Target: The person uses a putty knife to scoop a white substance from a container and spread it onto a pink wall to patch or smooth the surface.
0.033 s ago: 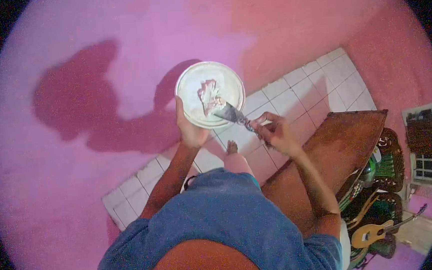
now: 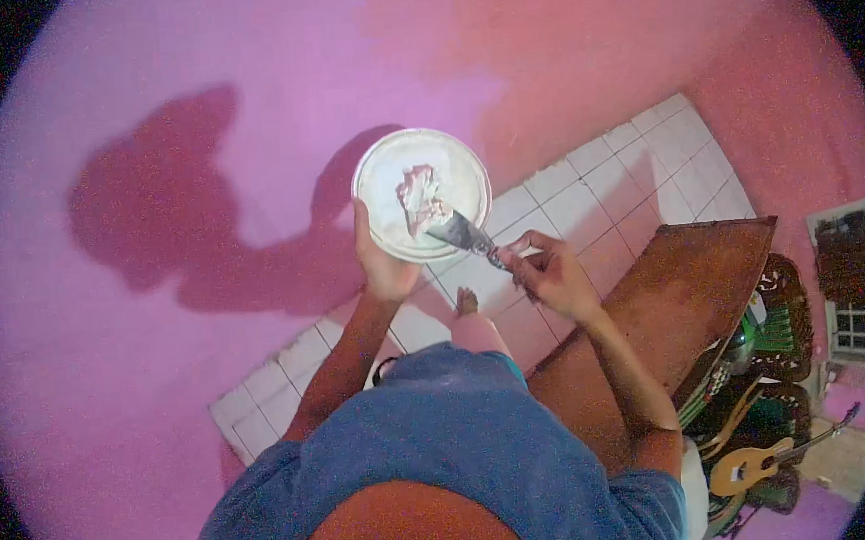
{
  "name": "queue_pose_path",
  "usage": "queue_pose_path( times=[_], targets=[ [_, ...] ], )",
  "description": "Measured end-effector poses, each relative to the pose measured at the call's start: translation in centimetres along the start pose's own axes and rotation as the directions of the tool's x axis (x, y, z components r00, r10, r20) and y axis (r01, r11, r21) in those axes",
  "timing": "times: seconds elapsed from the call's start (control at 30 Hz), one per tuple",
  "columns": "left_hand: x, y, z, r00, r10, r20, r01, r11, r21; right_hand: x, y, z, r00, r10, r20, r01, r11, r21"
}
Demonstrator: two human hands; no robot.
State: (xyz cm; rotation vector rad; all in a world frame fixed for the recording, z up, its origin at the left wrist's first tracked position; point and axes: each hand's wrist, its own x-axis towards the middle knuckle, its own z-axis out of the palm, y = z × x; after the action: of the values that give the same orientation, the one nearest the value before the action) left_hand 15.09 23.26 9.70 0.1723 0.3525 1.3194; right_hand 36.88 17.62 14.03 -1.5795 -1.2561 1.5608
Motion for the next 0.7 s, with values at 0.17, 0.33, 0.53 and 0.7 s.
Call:
queue_pose_path(
  times=[0.17, 0.33, 0.53, 0.7],
  targets=[
    [6.6, -7.6, 1.4, 1.0, -0.029, -0.003, 0.028, 0.999, -0.035, 3.4, 1.6, -8.1, 0.999, 0.028, -0.028, -0.026, 0.998, 0.056],
    [14.9, -12.9, 9.4, 0.996, -0.032, 0.086, 0.031, 0.999, 0.006, 7.1, -3.2, -19.3, 0.999, 0.037, -0.017, -0.034, 0.986, 0.165],
    [18.1, -15.1, 14.3, 0.998, -0.007, 0.068, 0.0, 0.994, 0.11, 8.1, -6.1, -26.8, 0.984, 0.112, 0.137, -0.153, 0.929, 0.337],
    [16.8, -15.4, 12.4, 0.995, -0.092, 0.036, 0.094, 0.994, -0.055, 4.5, -9.3, -28.8, 0.999, 0.03, 0.011, -0.028, 0.992, -0.126]
  ],
)
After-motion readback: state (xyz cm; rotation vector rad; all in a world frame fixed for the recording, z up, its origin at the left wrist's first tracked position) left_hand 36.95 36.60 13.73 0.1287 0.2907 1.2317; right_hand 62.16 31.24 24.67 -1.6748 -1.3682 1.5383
